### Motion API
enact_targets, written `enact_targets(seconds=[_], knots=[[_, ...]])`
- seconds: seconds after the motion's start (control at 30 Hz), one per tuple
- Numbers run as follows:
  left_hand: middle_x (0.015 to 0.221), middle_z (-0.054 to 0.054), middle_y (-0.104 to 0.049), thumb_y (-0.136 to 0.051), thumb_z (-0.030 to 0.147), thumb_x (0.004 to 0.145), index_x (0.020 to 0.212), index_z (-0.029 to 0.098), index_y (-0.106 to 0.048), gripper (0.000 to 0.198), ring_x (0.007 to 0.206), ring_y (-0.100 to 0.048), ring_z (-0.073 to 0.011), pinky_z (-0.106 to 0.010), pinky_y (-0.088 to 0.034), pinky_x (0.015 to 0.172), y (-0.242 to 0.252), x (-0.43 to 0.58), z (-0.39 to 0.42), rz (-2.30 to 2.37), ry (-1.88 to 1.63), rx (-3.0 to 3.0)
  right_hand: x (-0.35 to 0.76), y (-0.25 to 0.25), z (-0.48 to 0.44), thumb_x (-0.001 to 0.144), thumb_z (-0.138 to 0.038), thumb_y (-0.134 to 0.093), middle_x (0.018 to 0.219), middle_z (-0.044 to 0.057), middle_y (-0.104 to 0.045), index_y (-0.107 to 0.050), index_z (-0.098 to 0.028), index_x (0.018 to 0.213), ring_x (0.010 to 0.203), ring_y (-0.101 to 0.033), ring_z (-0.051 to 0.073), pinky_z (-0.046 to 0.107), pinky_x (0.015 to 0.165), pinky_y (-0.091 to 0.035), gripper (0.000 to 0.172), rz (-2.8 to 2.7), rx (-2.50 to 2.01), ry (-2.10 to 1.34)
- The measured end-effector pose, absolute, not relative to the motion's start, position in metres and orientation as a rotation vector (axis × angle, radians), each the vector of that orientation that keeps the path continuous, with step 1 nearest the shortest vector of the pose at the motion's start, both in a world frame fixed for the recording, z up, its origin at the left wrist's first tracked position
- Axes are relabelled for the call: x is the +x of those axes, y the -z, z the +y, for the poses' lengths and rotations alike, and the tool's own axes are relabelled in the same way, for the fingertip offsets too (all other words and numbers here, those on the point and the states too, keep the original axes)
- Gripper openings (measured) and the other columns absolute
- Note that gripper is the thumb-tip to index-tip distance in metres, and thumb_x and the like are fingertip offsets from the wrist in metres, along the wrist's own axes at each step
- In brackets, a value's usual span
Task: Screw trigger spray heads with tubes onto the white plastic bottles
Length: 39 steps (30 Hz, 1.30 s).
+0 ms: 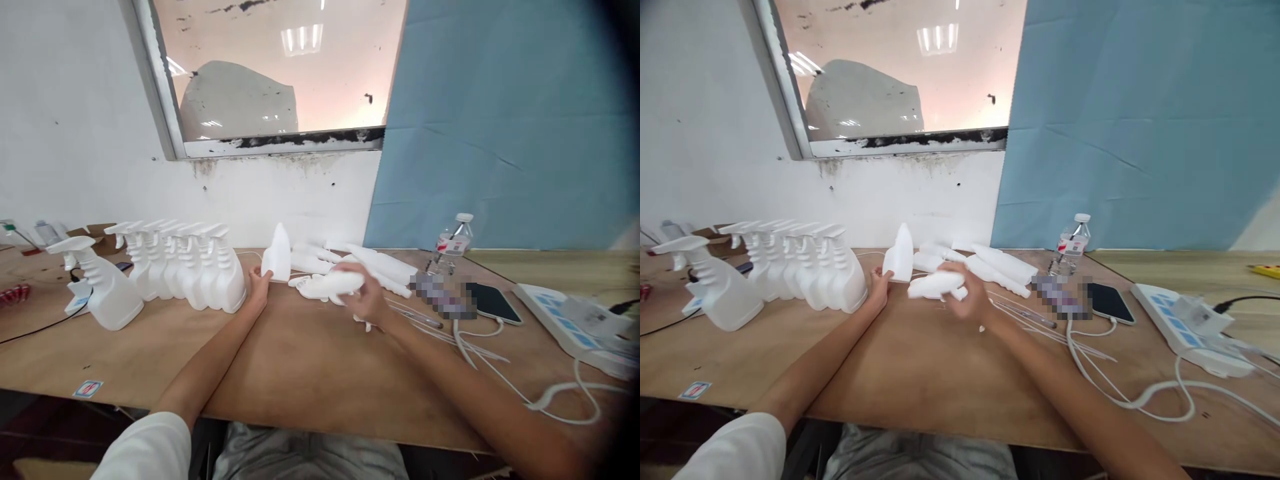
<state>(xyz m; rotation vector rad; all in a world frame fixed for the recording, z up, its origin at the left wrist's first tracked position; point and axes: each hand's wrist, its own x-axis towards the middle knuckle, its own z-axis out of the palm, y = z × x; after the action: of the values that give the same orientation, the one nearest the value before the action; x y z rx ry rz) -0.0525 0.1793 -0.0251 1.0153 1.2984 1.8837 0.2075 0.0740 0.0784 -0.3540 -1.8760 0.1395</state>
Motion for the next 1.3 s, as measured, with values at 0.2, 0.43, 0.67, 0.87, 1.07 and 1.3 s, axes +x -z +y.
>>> enact_targets(seconds=[0.2, 0.43, 0.67, 0.87, 1.07, 1.3], knots=[[0.101, -0.005, -0.062, -0.064, 0.019, 0.058, 0.105, 0.017, -0.055, 0.048, 0.091, -0.059, -0.0207, -0.028, -0.047, 0.076, 0.025, -0.039, 0.144, 0.963, -1.66, 1.161, 0.216, -0.184, 0.085, 0.068, -0.026, -0.073, 0.077, -0.001, -0.056, -0.053, -0.022, 0.087, 0.061, -0.053, 0.01, 0.02, 0.044, -0.03, 0.028, -1.099, 0.015, -0.585], [0.087, 0.002, -0.058, -0.067, 0.019, 0.052, 0.087, 0.019, -0.048, 0.04, 0.082, -0.055, -0.0166, -0.023, -0.041, 0.068, 0.015, -0.035, 0.127, 0.791, -1.503, 1.246, 0.248, -0.217, 0.062, 0.076, -0.03, -0.061, 0.058, -0.006, -0.046, -0.045, -0.023, 0.076, 0.043, -0.029, 0.007, 0.022, 0.046, -0.023, 0.017, -0.998, 0.024, -0.566], [0.092, 0.0, -0.058, -0.07, 0.015, 0.049, 0.088, 0.018, -0.05, 0.043, 0.088, -0.053, -0.0185, -0.024, -0.04, 0.073, 0.016, -0.033, 0.125, 0.698, -1.369, 1.348, 0.246, -0.214, 0.062, 0.07, -0.033, -0.065, 0.06, -0.005, -0.045, -0.045, -0.022, 0.072, 0.043, -0.028, 0.006, 0.024, 0.047, -0.022, 0.023, -0.968, -0.04, -0.659], [0.097, 0.0, -0.056, -0.073, 0.014, 0.051, 0.089, 0.019, -0.046, 0.046, 0.093, -0.052, -0.0183, -0.025, -0.039, 0.077, 0.014, -0.033, 0.123, 0.611, -1.298, 1.392, 0.243, -0.215, 0.062, 0.067, -0.031, -0.069, 0.057, -0.006, -0.047, -0.047, -0.022, 0.073, 0.041, -0.027, 0.006, 0.024, 0.046, -0.022, 0.025, -1.032, -0.033, -0.71], [0.1, -0.001, -0.055, -0.082, 0.019, 0.051, 0.086, 0.019, -0.041, 0.054, 0.092, -0.052, -0.0184, -0.027, -0.039, 0.079, 0.01, -0.024, 0.108, 0.541, -1.172, 1.415, 0.236, -0.208, 0.074, 0.064, -0.027, -0.074, 0.071, -0.002, -0.058, -0.056, -0.02, 0.08, 0.058, -0.051, 0.01, 0.022, 0.044, -0.029, 0.025, -1.098, -0.214, -0.778], [0.091, 0.001, -0.052, -0.086, 0.02, 0.049, 0.083, 0.02, -0.037, 0.059, 0.087, -0.052, -0.0157, -0.026, -0.039, 0.077, 0.012, -0.009, 0.102, 0.507, -1.052, 1.438, 0.213, -0.172, 0.104, 0.063, -0.026, -0.079, 0.086, 0.004, -0.069, -0.066, -0.017, 0.086, 0.076, -0.064, 0.017, 0.029, 0.066, -0.048, 0.028, -1.508, -0.452, -0.982]])
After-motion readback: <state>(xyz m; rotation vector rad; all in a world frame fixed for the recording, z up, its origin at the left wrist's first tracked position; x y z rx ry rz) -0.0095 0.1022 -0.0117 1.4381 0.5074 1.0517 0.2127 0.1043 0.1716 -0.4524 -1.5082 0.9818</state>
